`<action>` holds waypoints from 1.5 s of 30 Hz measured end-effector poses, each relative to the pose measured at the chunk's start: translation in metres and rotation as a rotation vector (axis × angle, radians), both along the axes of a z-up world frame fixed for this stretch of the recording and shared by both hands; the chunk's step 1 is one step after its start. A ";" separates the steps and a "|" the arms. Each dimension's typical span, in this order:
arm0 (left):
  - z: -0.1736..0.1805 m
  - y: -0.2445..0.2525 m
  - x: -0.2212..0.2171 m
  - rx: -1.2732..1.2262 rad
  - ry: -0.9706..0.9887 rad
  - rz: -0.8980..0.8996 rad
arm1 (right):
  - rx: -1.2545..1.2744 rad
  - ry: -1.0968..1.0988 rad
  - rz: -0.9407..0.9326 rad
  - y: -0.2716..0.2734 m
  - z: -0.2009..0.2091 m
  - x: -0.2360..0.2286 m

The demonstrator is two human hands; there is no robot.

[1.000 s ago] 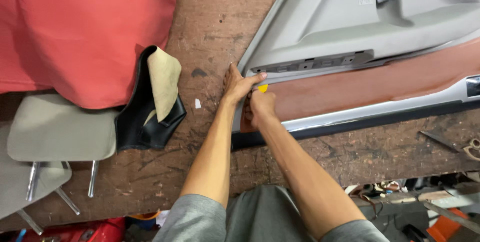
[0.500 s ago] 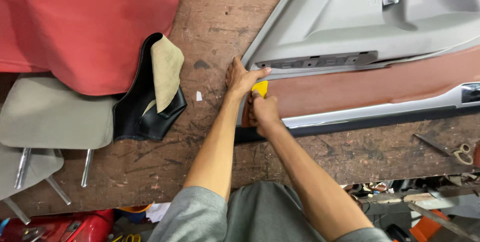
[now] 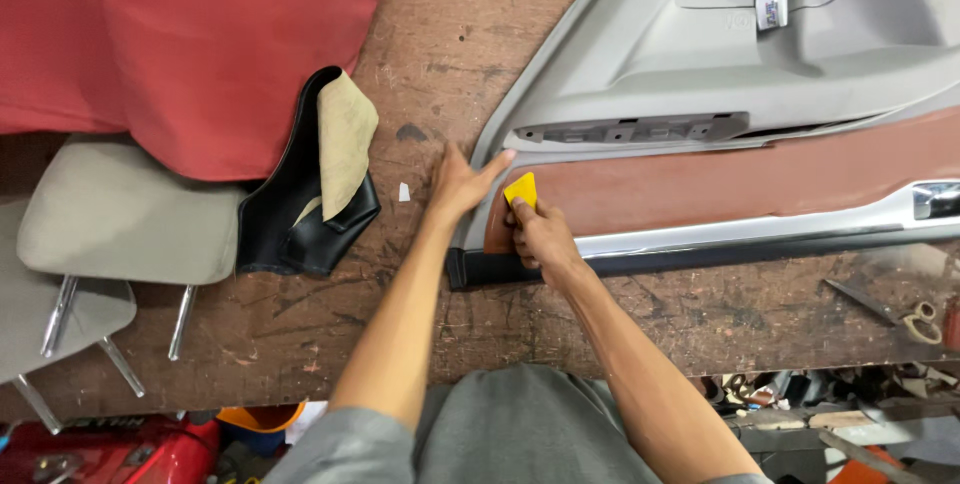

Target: The person tucks a brown leather cover into the seams of a car door panel using a yellow plastic wedge tool.

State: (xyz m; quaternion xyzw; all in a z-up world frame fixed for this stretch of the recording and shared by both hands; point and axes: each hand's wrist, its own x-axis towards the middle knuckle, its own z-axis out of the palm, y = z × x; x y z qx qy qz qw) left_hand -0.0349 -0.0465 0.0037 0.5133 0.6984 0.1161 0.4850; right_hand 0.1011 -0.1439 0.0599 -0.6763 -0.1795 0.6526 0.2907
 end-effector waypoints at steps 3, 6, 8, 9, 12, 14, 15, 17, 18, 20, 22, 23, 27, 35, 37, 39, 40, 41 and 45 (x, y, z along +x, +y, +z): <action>-0.002 -0.011 -0.022 -0.030 -0.200 -0.009 | 0.025 -0.079 0.026 0.004 0.003 -0.006; -0.015 -0.012 -0.022 -0.092 -0.232 0.049 | 0.086 -0.311 0.103 0.011 0.000 -0.014; -0.027 -0.011 -0.015 -0.034 -0.307 0.087 | 0.038 -0.290 0.070 0.018 -0.002 -0.018; -0.033 -0.014 -0.012 -0.012 -0.346 0.108 | 0.007 -0.282 0.055 0.017 -0.003 -0.019; -0.040 -0.017 -0.010 -0.076 -0.393 0.137 | -0.085 -0.059 0.006 0.023 -0.003 -0.010; -0.037 -0.014 -0.011 -0.074 -0.399 0.126 | -0.082 -0.105 0.102 0.033 -0.002 0.000; -0.036 -0.014 -0.011 -0.076 -0.402 0.116 | -0.082 -0.129 0.146 0.035 -0.002 0.003; -0.033 -0.016 -0.011 -0.094 -0.395 0.134 | -0.030 -0.247 0.160 0.029 -0.007 -0.001; -0.031 -0.018 -0.011 -0.103 -0.392 0.146 | -0.005 -0.306 0.170 0.026 -0.010 -0.005; -0.028 -0.019 -0.010 -0.098 -0.384 0.159 | 0.082 -0.466 0.044 0.018 -0.021 -0.025; -0.025 -0.017 -0.011 -0.074 -0.369 0.156 | 0.125 -0.477 -0.036 0.018 -0.028 -0.031; -0.024 -0.017 -0.011 -0.055 -0.364 0.153 | 0.122 -0.413 -0.044 0.019 -0.030 -0.030; -0.016 -0.022 -0.014 -0.049 -0.471 0.245 | 0.082 0.022 0.051 0.016 -0.020 -0.002; -0.013 -0.024 -0.008 0.041 -0.383 0.313 | 0.258 -0.162 -0.035 -0.019 -0.021 -0.003; -0.014 -0.026 -0.010 0.044 -0.363 0.294 | 0.273 -0.223 -0.005 -0.025 -0.020 0.004; -0.014 -0.025 -0.011 0.034 -0.314 0.251 | 0.207 -0.189 0.011 -0.029 -0.014 0.018; -0.014 -0.026 -0.012 0.021 -0.297 0.229 | 0.307 -0.269 0.067 -0.029 -0.012 0.023; -0.014 -0.028 -0.015 0.010 -0.280 0.205 | 0.409 -0.350 0.123 -0.027 -0.011 0.028; -0.016 -0.046 -0.029 0.050 -0.117 0.104 | 0.675 -0.611 0.311 -0.019 0.002 0.038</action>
